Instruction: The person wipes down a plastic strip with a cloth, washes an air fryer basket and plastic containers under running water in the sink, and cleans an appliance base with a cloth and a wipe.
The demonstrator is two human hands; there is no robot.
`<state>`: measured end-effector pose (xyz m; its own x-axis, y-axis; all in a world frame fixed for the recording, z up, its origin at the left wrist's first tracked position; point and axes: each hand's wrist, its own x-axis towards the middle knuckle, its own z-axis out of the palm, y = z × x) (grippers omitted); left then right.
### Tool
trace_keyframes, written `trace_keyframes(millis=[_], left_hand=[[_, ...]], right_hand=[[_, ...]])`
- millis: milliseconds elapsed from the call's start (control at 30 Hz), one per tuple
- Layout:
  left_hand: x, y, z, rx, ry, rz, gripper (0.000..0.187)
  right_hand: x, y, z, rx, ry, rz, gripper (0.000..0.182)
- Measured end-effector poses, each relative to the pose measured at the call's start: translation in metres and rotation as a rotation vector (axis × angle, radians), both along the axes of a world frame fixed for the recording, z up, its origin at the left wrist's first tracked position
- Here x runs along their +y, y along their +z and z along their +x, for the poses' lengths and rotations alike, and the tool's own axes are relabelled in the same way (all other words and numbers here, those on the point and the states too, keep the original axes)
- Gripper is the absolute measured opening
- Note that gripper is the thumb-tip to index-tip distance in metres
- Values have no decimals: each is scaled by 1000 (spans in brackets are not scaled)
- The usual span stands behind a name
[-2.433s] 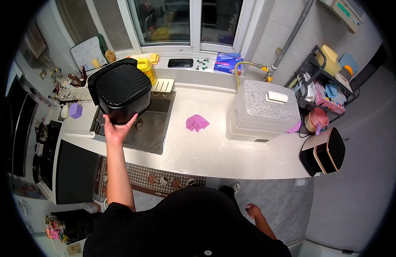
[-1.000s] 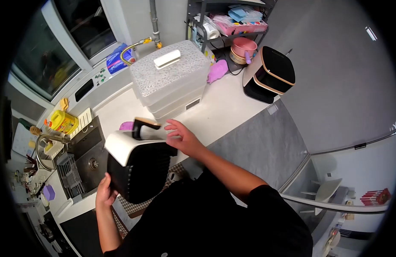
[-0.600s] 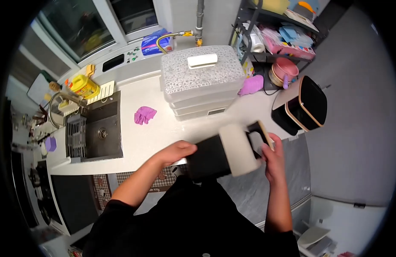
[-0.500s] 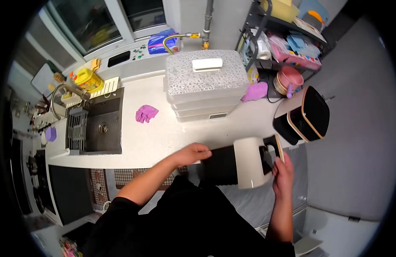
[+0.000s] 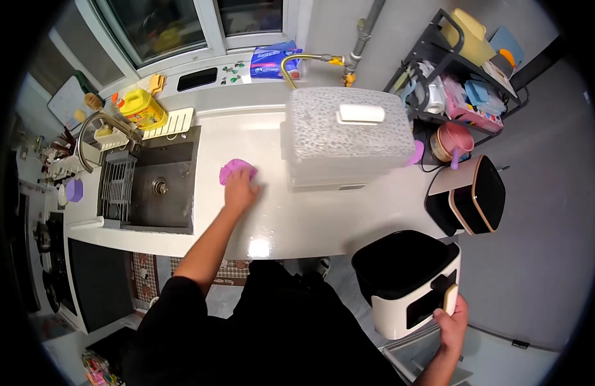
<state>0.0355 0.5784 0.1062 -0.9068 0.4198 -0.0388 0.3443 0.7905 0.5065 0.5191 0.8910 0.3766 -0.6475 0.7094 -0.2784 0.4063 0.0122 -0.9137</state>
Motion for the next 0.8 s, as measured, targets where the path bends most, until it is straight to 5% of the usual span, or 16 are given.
trace_keyframes(millis=[200, 233, 333, 467, 533, 633, 800], left_hand=[[-43, -109, -84, 365, -158, -27, 59], [-50, -96, -95, 221, -152, 32, 56], [-45, -117, -155, 412, 105, 171, 44], [19, -119, -219, 217, -148, 309, 49], [63, -134, -205, 369, -326, 73, 52], [90, -111, -157, 290, -513, 68, 56], [20, -98, -67, 338, -650, 97, 54]], right_hand=[[-95, -18, -13, 162, -279, 22, 38], [-116, -15, -21, 162, -320, 31, 36], [-157, -21, -17, 157, -418, 23, 32], [-194, -34, -5, 3, -509, 1, 28], [-217, -30, -20, -115, -527, -3, 19], [-235, -34, -27, -190, -525, -25, 21], [-231, -48, -47, -259, -469, -47, 10]])
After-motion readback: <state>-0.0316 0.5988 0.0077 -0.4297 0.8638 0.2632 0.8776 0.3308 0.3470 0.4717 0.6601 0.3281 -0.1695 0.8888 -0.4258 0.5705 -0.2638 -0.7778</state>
